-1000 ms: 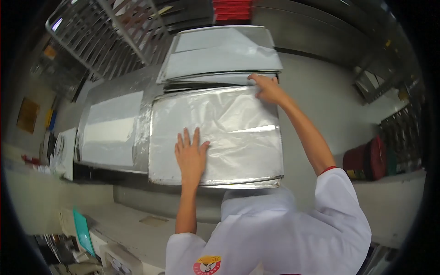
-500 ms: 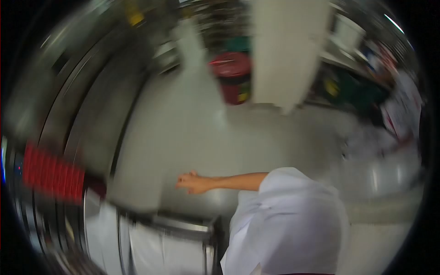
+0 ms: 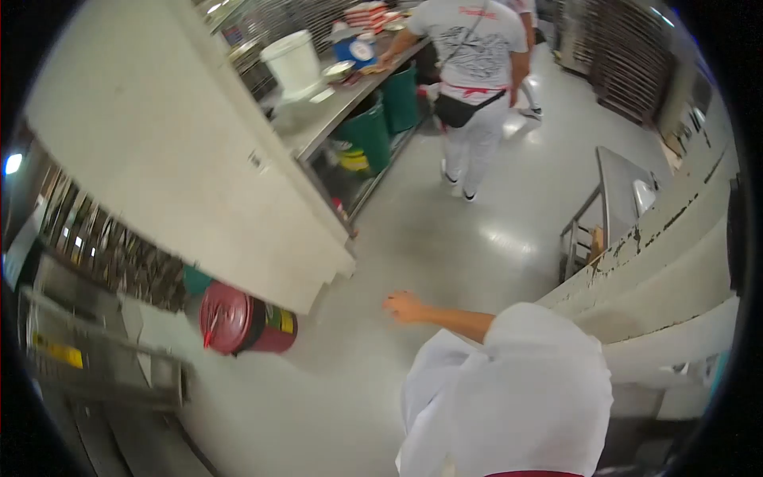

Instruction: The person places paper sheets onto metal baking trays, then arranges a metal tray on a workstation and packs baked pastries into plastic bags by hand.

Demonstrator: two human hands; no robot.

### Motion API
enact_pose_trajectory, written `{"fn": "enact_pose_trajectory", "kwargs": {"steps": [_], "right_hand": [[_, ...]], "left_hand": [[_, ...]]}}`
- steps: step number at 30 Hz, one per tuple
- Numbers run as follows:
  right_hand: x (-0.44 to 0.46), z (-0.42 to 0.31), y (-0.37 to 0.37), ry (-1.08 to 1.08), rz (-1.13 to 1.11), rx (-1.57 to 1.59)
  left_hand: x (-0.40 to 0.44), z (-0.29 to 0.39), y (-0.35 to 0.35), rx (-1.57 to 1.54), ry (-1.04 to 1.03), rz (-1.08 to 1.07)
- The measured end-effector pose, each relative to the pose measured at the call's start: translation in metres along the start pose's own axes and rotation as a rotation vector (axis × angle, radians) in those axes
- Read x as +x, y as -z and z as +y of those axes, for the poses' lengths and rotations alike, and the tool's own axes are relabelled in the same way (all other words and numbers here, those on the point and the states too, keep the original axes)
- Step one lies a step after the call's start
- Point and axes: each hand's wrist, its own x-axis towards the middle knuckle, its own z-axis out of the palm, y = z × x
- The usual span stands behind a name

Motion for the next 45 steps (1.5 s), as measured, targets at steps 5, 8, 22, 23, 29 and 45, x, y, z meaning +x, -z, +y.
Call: {"fn": "enact_pose_trajectory", "kwargs": {"steps": [5, 8, 22, 23, 29, 45], "right_hand": [[-0.07, 0.08, 0.046, -0.411, 0.383, -0.054], [-0.116, 0.101, 0.076, -0.822, 0.231, -0.134], [-0.286, 0.12, -0.013, -2.035, 0.882, 0.091], [-0.29, 0.122, -0.011, -2.08, 0.854, 0.126], [-0.301, 0.193, -0.004, -2.16, 0.953, 0.031], [-0.33, 0.5, 0.459, -1.529, 1.666, -0.26]], "left_hand": [[0.086, 0.08, -0.099, -0.075, -0.321, -0.264], [0.125, 0.165, -0.152, -0.126, -0.598, -0.285], [0.107, 0.602, -0.306, -0.619, -1.485, -0.641], [0.085, 0.638, -0.301, -0.701, -1.495, -0.695], [-0.086, 0.814, -0.294, -0.818, -1.832, -0.859], [-0.264, 1.234, -0.292, -0.827, -1.81, -0.947]]}}
